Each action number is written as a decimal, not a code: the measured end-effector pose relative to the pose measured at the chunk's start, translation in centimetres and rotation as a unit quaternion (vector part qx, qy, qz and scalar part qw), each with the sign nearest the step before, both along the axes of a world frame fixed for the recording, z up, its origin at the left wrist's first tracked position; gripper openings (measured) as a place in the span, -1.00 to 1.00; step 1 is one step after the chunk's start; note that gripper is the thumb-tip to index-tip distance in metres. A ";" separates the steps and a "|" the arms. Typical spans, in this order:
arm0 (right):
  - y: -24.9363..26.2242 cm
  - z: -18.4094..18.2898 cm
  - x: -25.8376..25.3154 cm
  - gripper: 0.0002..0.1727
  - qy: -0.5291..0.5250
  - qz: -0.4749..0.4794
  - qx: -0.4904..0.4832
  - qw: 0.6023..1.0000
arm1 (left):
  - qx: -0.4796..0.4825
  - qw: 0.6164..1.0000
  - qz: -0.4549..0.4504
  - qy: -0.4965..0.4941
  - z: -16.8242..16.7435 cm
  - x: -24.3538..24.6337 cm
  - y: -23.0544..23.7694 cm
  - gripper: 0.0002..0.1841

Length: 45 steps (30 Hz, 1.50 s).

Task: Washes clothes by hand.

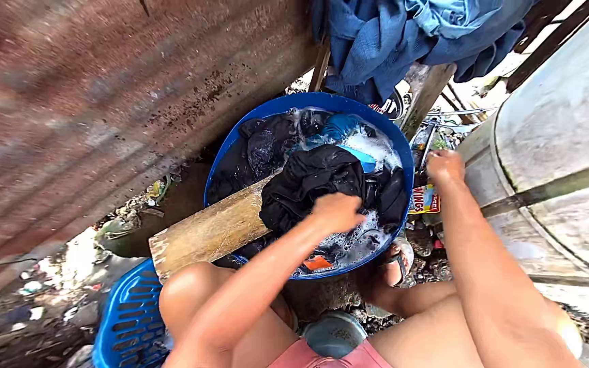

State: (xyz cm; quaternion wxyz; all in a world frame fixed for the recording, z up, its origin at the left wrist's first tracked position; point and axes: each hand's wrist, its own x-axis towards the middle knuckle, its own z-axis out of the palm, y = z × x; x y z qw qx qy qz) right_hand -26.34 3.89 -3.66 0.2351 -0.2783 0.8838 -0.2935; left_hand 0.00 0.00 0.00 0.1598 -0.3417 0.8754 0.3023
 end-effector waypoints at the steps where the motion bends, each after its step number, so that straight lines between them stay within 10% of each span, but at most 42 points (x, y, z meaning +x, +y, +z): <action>1: -0.9 2.1 1.2 -0.51 0.051 0.060 -0.005 0.997 | -0.051 0.998 0.032 0.000 0.6 1.9 -1.9 -0.49; 7: -4.5 0.1 12.1 -0.25 0.110 0.417 0.008 0.902 | -0.087 0.979 0.186 0.012 -3.8 7.8 -6.2 0.17; 12: -5.3 0.1 17.0 -0.36 0.111 0.527 0.343 0.770 | -0.003 0.988 0.047 -0.144 -5.9 7.7 -2.3 0.21; 17: -5.1 -0.3 17.9 -0.27 0.097 0.609 0.423 0.664 | 0.050 0.977 0.002 -0.209 -6.0 7.6 -0.5 0.33; 24: -2.6 -4.8 18.8 -0.44 0.082 0.539 0.422 0.725 | -0.014 0.982 0.061 -0.178 -10.3 5.8 1.2 0.02; 31: -0.9 -9.6 18.7 -0.39 0.067 0.415 0.336 0.843 | 0.125 0.949 0.233 -0.172 -15.3 4.9 3.0 -0.44; 35: -2.7 -3.8 18.1 -0.46 0.050 0.458 0.346 0.817 | -0.087 0.985 0.125 -0.079 -12.0 5.1 1.9 -0.27; 39: -5.2 0.9 14.2 -0.68 -0.015 0.478 0.151 0.865 | 0.024 0.987 0.152 -0.039 -6.0 5.2 -0.5 0.08; 45: -3.7 12.9 15.0 -0.75 0.002 0.417 -0.136 0.899 | 0.050 0.938 0.263 0.221 -0.7 5.1 -3.5 -0.25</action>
